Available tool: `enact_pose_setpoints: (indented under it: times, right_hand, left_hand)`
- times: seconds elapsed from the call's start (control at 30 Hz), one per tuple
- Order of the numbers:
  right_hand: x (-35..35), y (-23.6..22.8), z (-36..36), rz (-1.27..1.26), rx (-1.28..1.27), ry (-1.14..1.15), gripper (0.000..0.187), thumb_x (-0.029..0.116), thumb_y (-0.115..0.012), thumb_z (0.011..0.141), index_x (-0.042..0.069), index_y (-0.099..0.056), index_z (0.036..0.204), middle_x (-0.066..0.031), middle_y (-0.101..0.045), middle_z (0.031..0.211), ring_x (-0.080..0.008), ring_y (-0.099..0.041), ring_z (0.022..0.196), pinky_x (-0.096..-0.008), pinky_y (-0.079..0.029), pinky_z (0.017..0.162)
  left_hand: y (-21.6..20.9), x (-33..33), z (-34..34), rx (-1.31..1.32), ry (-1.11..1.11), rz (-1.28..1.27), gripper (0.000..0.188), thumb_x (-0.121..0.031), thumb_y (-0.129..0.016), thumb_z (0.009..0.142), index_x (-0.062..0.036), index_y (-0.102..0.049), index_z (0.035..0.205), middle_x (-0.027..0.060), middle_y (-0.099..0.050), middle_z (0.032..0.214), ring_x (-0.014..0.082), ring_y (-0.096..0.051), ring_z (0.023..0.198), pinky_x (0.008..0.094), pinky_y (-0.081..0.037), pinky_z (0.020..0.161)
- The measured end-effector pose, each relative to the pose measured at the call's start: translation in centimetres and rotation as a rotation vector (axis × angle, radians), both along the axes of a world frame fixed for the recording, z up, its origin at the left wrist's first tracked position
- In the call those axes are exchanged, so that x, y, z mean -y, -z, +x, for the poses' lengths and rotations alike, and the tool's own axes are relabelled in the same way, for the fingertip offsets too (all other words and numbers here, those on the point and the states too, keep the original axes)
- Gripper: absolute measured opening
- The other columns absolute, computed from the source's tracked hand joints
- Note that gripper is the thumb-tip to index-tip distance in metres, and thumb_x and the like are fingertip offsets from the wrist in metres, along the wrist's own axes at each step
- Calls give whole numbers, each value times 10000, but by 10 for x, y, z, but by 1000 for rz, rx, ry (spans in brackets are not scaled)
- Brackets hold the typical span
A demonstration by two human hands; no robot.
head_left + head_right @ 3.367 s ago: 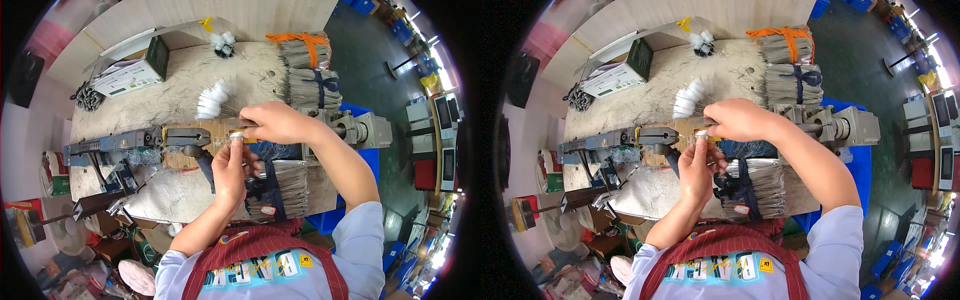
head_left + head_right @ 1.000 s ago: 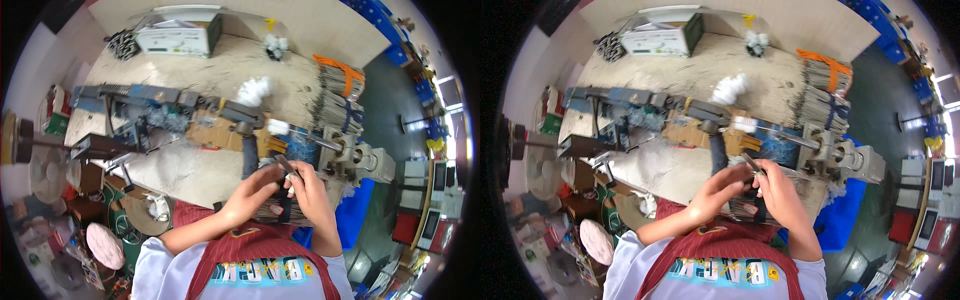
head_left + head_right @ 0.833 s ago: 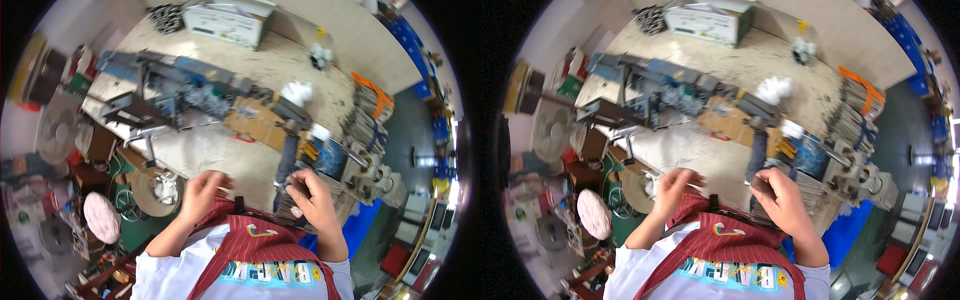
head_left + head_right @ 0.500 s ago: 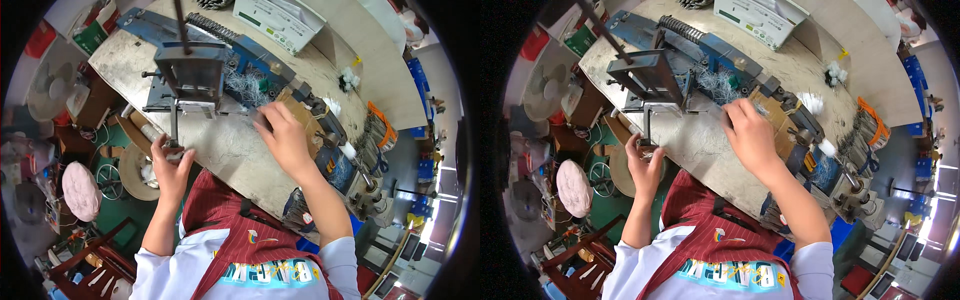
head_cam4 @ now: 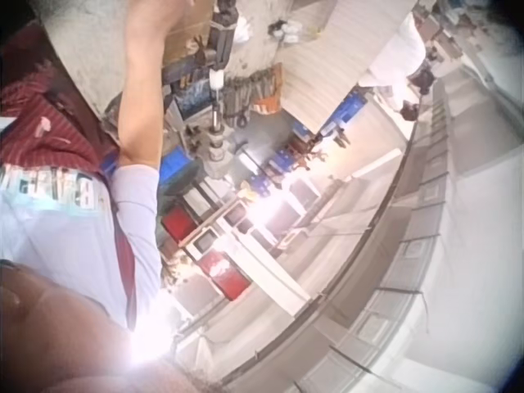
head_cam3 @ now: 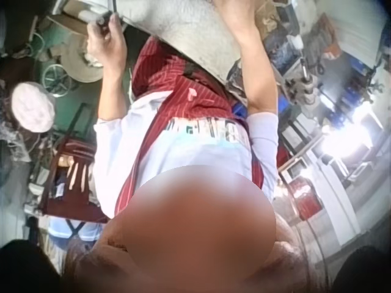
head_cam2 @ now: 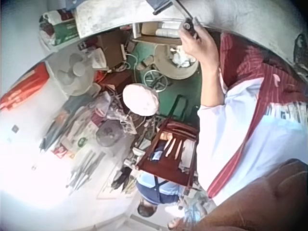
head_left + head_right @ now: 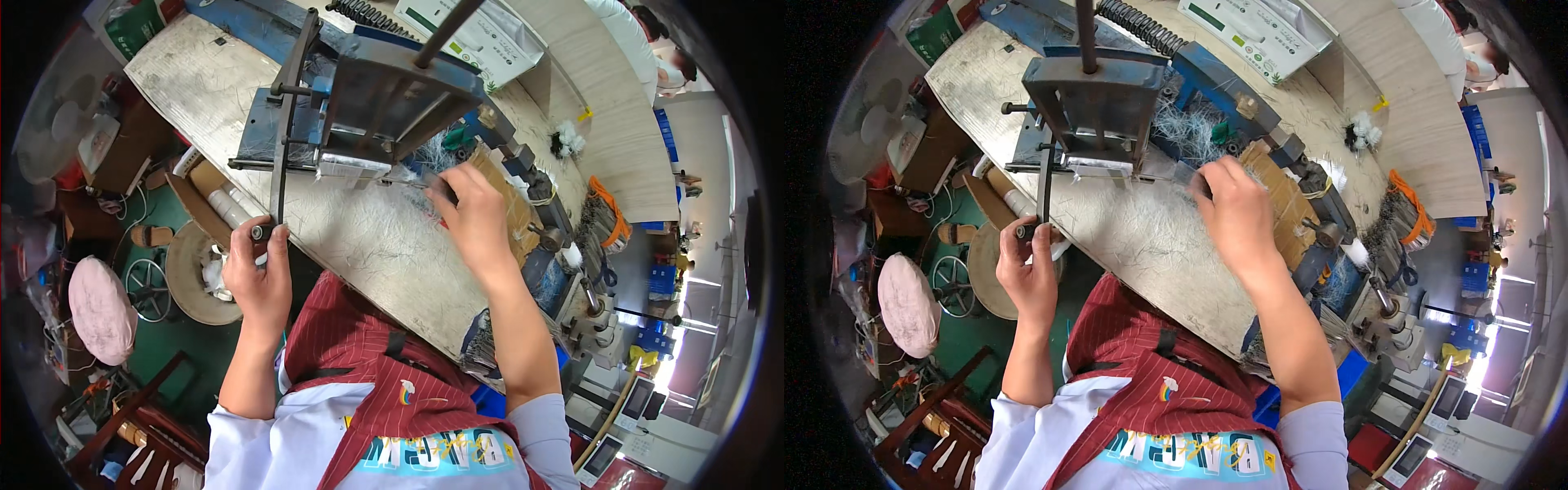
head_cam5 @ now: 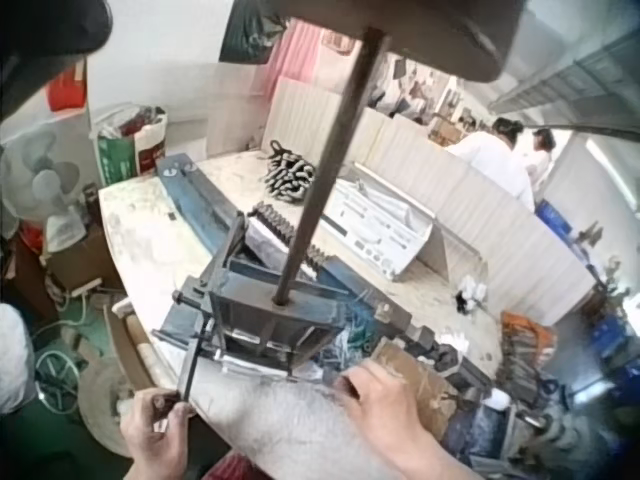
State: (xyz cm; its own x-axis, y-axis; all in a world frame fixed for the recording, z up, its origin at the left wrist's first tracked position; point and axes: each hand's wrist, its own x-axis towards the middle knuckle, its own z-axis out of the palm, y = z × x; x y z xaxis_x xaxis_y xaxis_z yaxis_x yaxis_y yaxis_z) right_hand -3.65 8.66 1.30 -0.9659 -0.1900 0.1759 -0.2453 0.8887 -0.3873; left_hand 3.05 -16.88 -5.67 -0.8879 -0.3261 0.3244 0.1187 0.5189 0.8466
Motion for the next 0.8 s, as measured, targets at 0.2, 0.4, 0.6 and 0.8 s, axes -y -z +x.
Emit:
enact_pose_setpoints:
  times: [0.2, 0.4, 0.6, 0.8]
  right_hand:
    - [7, -6, -2, -179, 52, 58, 187, 100, -711, 780, 41, -615, 929, -101, -609, 938, -332, -623, 815, -418, -486, 700]
    - [19, -1, -4, -72, 58, 31, 174, 108, -686, 778, 45, -611, 922, -98, -611, 966, -327, -632, 838, -403, -504, 721]
    - [22, 6, -6, -8, -15, 27, 174, 85, -690, 759, 29, -604, 899, -108, -613, 980, -341, -632, 842, -415, -516, 726]
    - [27, 10, -6, -117, -82, 12, 126, 37, -666, 765, 7, -608, 873, -130, -615, 947, -334, -632, 816, -385, -511, 718]
  left_hand:
    - [-1, 4, 0, 43, 61, 46, 159, -59, -617, 937, 1, -565, 1075, 69, -683, 796, 100, -666, 713, 228, -511, 630]
    - [5, 7, -1, 5, 73, 14, 181, -48, -635, 921, -1, -561, 1079, 90, -703, 809, 111, -675, 690, 234, -509, 612]
    - [0, 6, -3, -20, 91, 53, 190, -45, -657, 907, 4, -571, 1068, 88, -695, 803, 121, -684, 689, 234, -505, 606]
    - [1, 8, -3, -34, 102, 52, 191, -50, -665, 906, 9, -575, 1064, 85, -688, 809, 124, -690, 705, 237, -509, 610]
